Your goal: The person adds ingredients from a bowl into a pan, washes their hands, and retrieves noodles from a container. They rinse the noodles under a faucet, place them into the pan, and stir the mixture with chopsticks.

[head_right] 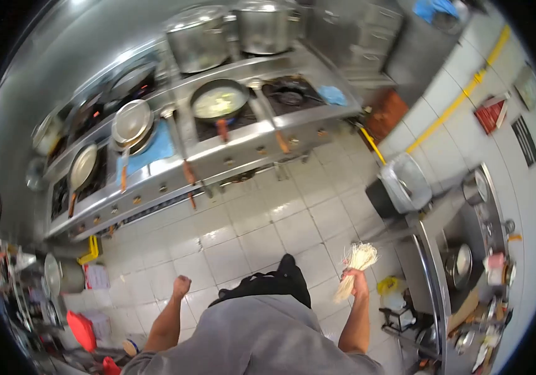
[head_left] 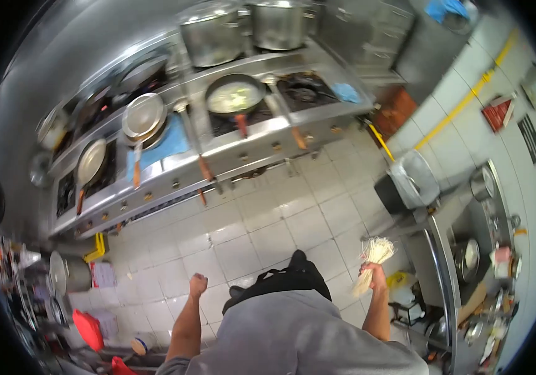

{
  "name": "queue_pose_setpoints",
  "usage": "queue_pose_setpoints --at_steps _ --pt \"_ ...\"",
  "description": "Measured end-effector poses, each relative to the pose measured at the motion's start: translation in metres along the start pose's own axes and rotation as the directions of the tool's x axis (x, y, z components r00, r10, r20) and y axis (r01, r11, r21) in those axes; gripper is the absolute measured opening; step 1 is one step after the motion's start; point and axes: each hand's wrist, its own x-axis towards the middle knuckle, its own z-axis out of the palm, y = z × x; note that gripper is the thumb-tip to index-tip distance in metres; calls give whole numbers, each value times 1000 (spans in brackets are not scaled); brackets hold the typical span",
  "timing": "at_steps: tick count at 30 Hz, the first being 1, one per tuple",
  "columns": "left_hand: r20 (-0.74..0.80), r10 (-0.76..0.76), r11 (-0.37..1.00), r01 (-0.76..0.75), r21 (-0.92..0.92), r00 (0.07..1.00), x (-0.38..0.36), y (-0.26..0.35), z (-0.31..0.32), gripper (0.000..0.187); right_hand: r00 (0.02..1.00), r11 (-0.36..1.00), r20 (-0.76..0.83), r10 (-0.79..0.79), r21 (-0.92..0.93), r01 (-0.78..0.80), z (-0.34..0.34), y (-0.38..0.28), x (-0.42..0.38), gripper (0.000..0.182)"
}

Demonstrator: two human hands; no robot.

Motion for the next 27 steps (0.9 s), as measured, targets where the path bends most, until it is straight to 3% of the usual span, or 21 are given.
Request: queue_pose_setpoints --at_steps 4,6,7,9,12,13,16,19,20,22,24,26,27 --pt "122 279 960 -277 -40 952 68 178 43 27 980 958 -160 -121 241 158 -106 16 -15 39" --pt "218 454 891 -439 -117 864 116 250 98 25 963 919 -224 -149 329 219 -146 24 -27 32" --pt "281 518 855 -491 -167 808 126 297 122 24 925 901 -347 -154 334 276 -148 15 -47 34" --pt "367 625 779 -579 -241 689 111 391 155 17 872 912 -464 -156 272 308 -168 6 -76 40" --pt "476 685 707 -661 -250 552 82 494 208 14 784 823 -598 -169 352 446 -192 4 -105 46" --pt "486 716 656 -722 -221 502 117 513 221 12 767 807 -616 -182 352 474 -174 16 -64 53" --pt "614 637 681 -713 -166 465 93 556 251 10 700 761 -699 -147 371 531 -179 25 -87 54" --pt "623 670 662 -705 -254 404 65 589 278 10 648 706 -758 -75 418 571 -185 18 -118 53" --pt "576 716 627 -727 -280 395 84 606 301 10 642 686 -763 -76 427 589 -194 23 -84 52" --pt "526 773 571 -751 -333 355 55 640 313 11 577 657 -812 -82 392 644 -212 14 -105 50" --pt "459 838 501 -750 -432 295 20 688 333 12 544 635 -839 -24 407 657 -238 4 -124 50" --pt "426 869 457 -736 -499 250 -24 751 351 13 442 614 -894 -77 307 727 -248 -25 -145 52" --pt "404 882 438 -736 -517 242 -16 789 377 14 418 607 -903 -96 279 744 -259 -28 -107 52"
